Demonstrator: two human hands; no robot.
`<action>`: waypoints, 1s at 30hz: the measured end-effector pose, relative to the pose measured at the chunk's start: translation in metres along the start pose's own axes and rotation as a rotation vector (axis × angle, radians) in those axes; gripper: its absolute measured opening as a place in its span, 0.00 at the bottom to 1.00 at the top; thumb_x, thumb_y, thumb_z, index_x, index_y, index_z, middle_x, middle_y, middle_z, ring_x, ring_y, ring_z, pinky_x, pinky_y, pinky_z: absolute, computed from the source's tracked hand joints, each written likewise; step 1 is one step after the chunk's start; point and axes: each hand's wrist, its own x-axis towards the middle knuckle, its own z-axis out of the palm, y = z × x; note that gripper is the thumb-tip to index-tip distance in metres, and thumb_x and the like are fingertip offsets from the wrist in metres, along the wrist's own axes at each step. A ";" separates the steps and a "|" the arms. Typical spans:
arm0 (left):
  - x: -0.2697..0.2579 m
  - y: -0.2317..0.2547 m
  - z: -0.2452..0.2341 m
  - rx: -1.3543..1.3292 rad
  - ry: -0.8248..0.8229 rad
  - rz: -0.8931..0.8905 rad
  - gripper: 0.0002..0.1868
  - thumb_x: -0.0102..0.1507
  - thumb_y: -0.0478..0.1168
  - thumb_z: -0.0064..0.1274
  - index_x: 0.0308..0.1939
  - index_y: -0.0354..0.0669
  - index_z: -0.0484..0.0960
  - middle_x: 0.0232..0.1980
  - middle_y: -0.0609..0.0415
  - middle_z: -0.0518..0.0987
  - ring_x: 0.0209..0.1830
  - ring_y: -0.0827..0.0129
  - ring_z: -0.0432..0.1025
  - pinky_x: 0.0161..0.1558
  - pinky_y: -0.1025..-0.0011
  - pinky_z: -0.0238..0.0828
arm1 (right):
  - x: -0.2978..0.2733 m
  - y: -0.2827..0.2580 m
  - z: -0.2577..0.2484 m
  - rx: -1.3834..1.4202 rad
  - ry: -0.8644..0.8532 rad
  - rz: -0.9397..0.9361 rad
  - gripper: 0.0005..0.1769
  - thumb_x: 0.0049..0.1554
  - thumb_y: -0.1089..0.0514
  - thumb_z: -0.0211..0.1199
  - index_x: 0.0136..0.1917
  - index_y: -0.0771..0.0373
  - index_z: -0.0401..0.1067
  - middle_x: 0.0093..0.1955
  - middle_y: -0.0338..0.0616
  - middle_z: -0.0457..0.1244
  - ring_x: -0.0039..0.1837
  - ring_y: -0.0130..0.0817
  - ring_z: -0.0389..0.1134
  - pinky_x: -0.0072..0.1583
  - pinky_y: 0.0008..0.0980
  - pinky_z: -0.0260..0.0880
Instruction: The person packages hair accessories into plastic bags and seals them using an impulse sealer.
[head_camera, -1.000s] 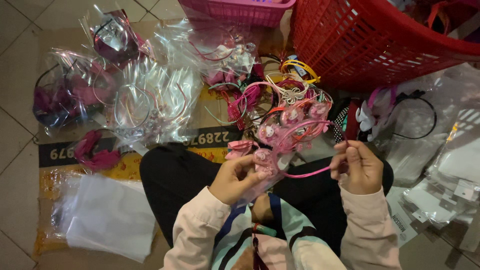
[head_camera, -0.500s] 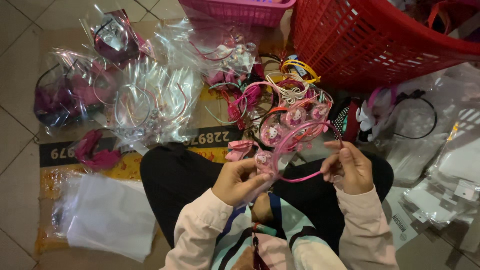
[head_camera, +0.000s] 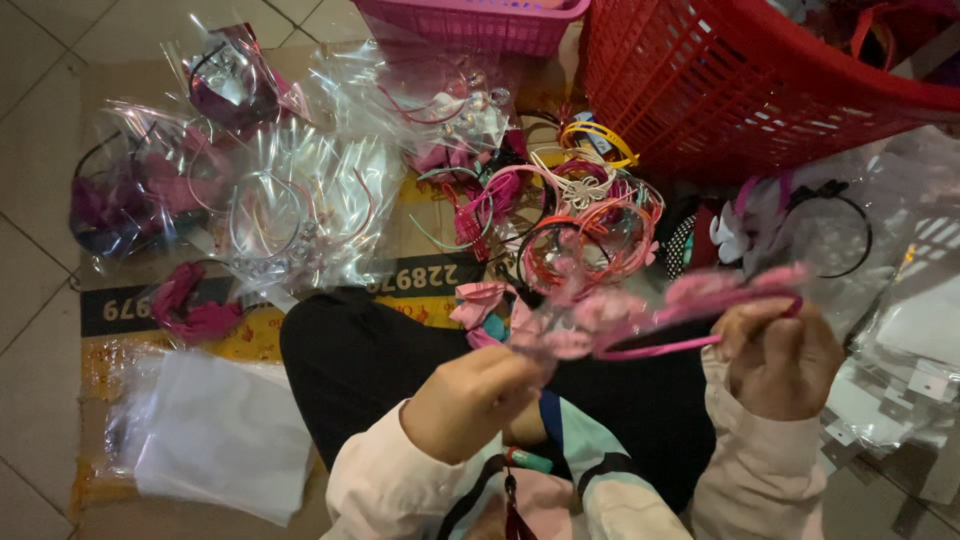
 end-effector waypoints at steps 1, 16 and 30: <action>0.002 0.009 -0.005 -0.055 -0.012 0.055 0.08 0.65 0.30 0.53 0.48 0.44 0.78 0.42 0.51 0.78 0.38 0.59 0.75 0.41 0.69 0.70 | -0.004 0.001 -0.003 -0.015 -0.002 0.048 0.21 0.70 0.38 0.51 0.52 0.56 0.67 0.31 0.35 0.57 0.31 0.24 0.57 0.39 0.24 0.65; 0.002 0.046 -0.061 -0.444 -0.162 0.047 0.02 0.64 0.41 0.64 0.40 0.52 0.87 0.37 0.57 0.68 0.33 0.69 0.65 0.35 0.72 0.63 | 0.013 -0.039 -0.023 -0.237 -0.524 0.072 0.18 0.62 0.52 0.54 0.52 0.68 0.76 0.32 0.41 0.62 0.32 0.27 0.57 0.37 0.27 0.55; 0.041 0.022 -0.005 -0.277 -0.404 0.194 0.03 0.66 0.44 0.60 0.39 0.57 0.81 0.44 0.54 0.67 0.39 0.62 0.67 0.39 0.64 0.67 | 0.001 -0.091 0.033 -0.803 -0.983 -0.264 0.11 0.62 0.49 0.59 0.51 0.48 0.80 0.37 0.33 0.67 0.40 0.33 0.70 0.39 0.35 0.65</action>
